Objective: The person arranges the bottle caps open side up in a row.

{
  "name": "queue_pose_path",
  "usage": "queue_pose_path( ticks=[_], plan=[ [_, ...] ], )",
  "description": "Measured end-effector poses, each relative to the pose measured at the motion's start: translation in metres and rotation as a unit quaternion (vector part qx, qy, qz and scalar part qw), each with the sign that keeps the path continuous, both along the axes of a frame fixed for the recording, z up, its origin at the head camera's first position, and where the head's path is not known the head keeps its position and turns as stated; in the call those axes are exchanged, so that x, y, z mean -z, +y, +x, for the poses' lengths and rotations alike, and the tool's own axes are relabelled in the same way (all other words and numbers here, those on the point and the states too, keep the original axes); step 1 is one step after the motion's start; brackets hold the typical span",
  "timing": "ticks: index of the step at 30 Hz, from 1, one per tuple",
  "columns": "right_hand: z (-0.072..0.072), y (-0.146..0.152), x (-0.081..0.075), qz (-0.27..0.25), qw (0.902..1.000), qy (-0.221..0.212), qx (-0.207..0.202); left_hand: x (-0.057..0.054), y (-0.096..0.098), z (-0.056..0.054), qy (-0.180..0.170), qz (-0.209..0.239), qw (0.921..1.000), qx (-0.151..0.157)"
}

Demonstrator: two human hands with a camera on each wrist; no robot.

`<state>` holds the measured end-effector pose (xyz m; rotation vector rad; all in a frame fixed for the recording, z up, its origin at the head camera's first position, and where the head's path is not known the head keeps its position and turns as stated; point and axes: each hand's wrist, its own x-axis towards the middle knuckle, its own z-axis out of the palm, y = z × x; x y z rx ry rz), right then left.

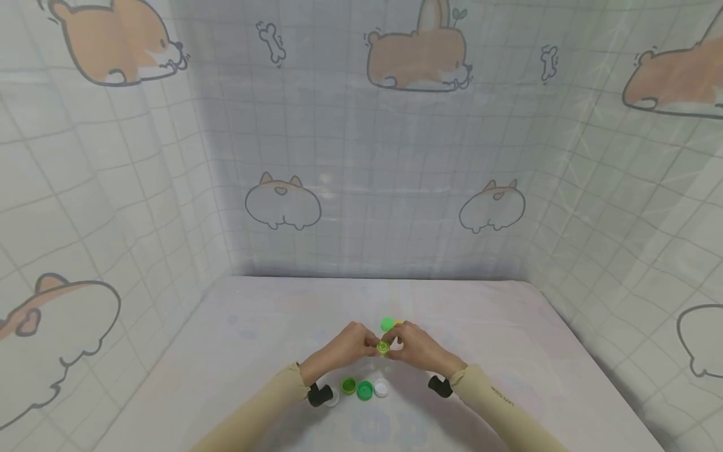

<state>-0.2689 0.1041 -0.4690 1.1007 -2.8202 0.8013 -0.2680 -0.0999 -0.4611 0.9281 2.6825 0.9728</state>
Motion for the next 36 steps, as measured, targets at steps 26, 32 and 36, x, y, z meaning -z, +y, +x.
queue_pose_path(
  ticks=[26,32,36],
  plan=[
    [-0.0005,0.0015,-0.0045,-0.033,0.9992,-0.010,0.017,-0.0074,-0.0033,0.0004,0.020,0.032,0.9993,-0.006],
    [-0.0018,0.0016,-0.0042,-0.033,0.9991,-0.009,0.027,-0.0068,-0.0066,-0.0021,0.021,0.064,0.9975,-0.022],
    [-0.0017,0.0021,-0.0030,-0.042,0.9987,-0.008,0.026,-0.0065,-0.0081,-0.0031,0.027,0.081,0.9959,-0.030]
  ],
)
